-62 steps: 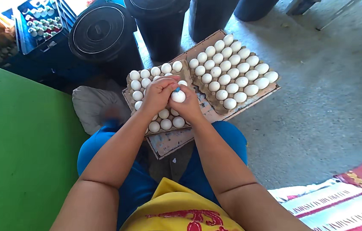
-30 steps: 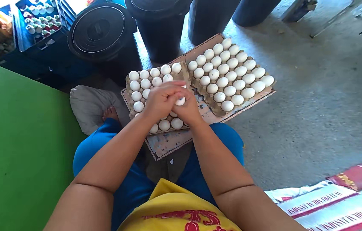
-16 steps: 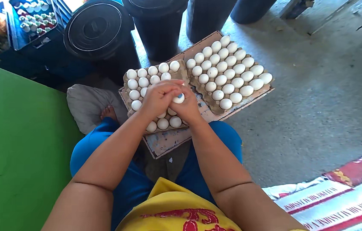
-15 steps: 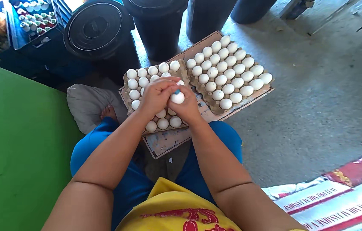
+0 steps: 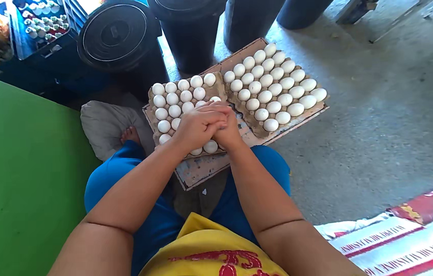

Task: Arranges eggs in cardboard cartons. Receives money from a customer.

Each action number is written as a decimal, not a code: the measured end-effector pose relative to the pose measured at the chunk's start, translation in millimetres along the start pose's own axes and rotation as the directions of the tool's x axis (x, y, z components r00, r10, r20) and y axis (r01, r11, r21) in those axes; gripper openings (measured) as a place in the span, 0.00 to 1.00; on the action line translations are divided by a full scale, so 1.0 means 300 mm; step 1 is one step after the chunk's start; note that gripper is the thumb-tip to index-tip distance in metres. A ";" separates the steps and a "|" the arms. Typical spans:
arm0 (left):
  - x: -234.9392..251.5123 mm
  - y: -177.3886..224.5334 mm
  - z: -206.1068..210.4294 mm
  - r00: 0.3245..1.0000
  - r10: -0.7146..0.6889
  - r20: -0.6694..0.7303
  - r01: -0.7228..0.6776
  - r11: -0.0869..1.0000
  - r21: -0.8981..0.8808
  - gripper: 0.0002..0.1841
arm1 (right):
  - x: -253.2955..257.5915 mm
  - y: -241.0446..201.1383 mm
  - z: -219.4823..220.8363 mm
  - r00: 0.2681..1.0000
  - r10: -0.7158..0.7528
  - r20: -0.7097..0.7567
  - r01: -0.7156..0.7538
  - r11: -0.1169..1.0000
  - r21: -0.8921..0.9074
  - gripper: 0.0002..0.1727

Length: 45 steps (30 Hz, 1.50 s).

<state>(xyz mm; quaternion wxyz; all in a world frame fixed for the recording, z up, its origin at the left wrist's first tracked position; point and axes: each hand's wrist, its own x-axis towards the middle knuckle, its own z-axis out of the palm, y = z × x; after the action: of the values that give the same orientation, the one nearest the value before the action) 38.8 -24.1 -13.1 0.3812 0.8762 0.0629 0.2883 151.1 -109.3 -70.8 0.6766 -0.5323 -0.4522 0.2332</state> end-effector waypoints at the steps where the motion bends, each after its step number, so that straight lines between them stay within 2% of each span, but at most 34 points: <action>1: 0.001 -0.008 -0.003 1.000 0.014 0.016 -0.013 0.999 -0.034 0.10 | -0.003 0.001 -0.005 1.000 -0.006 0.001 0.006 1.000 -0.007 0.22; 6: 0.014 -0.024 -0.029 0.969 -0.213 -0.122 0.198 0.972 -0.128 0.12 | 0.003 -0.020 0.012 0.999 0.037 -0.024 -0.037 0.999 0.009 0.16; 10: 0.003 -0.008 -0.008 0.999 -0.010 -0.040 0.007 0.997 -0.080 0.10 | -0.004 -0.005 0.001 1.000 0.001 -0.019 0.001 0.994 0.111 0.24; 11: 0.004 -0.020 -0.013 1.000 -0.005 -0.026 0.002 0.994 -0.107 0.10 | -0.006 -0.008 -0.002 1.000 0.007 -0.020 -0.004 0.994 0.109 0.24; 14: 0.010 -0.044 -0.031 0.976 -0.201 -0.080 0.181 0.962 -0.204 0.12 | -0.001 -0.018 0.007 0.998 0.056 -0.027 -0.054 0.994 0.095 0.17; 15: 0.012 -0.037 -0.030 0.969 -0.228 -0.097 0.205 0.958 -0.202 0.12 | 0.001 -0.015 0.010 0.998 0.060 -0.029 -0.056 0.992 0.112 0.16; 16: 0.012 -0.022 -0.024 0.973 -0.204 -0.103 0.185 0.968 -0.172 0.12 | 0.004 -0.009 0.012 0.998 0.055 -0.035 -0.050 0.989 0.136 0.17; 18: 0.007 0.004 -0.007 0.997 -0.062 -0.055 0.058 0.996 -0.067 0.11 | 0.004 0.000 0.003 0.999 0.011 -0.030 -0.006 0.989 0.150 0.21; 20: 0.005 -0.007 -0.005 1.000 0.008 -0.018 -0.009 0.997 -0.075 0.10 | 0.001 0.000 -0.007 1.000 -0.016 -0.022 0.018 0.994 0.108 0.23; 21: 0.007 -0.019 -0.009 0.999 -0.022 -0.037 0.018 0.994 -0.103 0.10 | 0.000 -0.005 -0.007 1.000 0.005 -0.021 -0.002 0.994 0.110 0.24; 24: 0.017 -0.030 -0.024 0.973 -0.192 -0.131 0.176 0.976 -0.125 0.12 | 0.005 -0.015 0.011 0.999 0.026 -0.028 -0.024 0.998 0.066 0.17; 26: 0.014 -0.003 -0.016 0.980 -0.154 -0.129 0.148 0.988 -0.050 0.11 | 0.001 -0.013 0.014 0.999 0.032 -0.024 -0.030 0.997 0.067 0.17; 29: 0.008 0.021 -0.001 1.000 -0.010 -0.015 0.011 0.997 0.078 0.10 | -0.008 -0.020 0.007 0.999 0.046 -0.024 -0.045 0.997 0.058 0.22; 34: 0.024 -0.001 -0.024 0.973 -0.196 -0.119 0.201 0.979 0.030 0.11 | -0.005 -0.023 0.018 0.997 0.074 -0.014 -0.075 0.996 -0.057 0.21; 37: 0.012 0.032 -0.004 0.997 -0.069 -0.037 0.073 0.990 0.120 0.11 | -0.007 -0.021 0.016 0.998 0.063 -0.019 -0.064 0.998 -0.028 0.18; 39: 0.007 0.022 0.001 1.000 -0.012 0.023 0.009 0.993 0.118 0.10 | -0.011 -0.026 0.007 0.997 0.073 -0.014 -0.073 0.997 -0.024 0.17; 43: 0.021 -0.012 -0.030 0.969 -0.228 -0.096 0.231 0.973 0.023 0.12 | -0.007 -0.026 0.019 0.992 0.125 -0.014 -0.126 0.988 -0.084 0.21; 45: 0.019 0.010 -0.020 0.974 -0.202 -0.099 0.209 0.976 0.060 0.11 | -0.007 -0.021 0.020 0.993 0.115 -0.010 -0.115 0.991 -0.061 0.21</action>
<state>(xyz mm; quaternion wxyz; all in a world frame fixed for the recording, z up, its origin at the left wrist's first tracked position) 39.7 -20.5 -5.1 0.3748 0.8635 0.1808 0.2849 144.0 -110.0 -65.5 0.6469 -0.5788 -0.4255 0.2560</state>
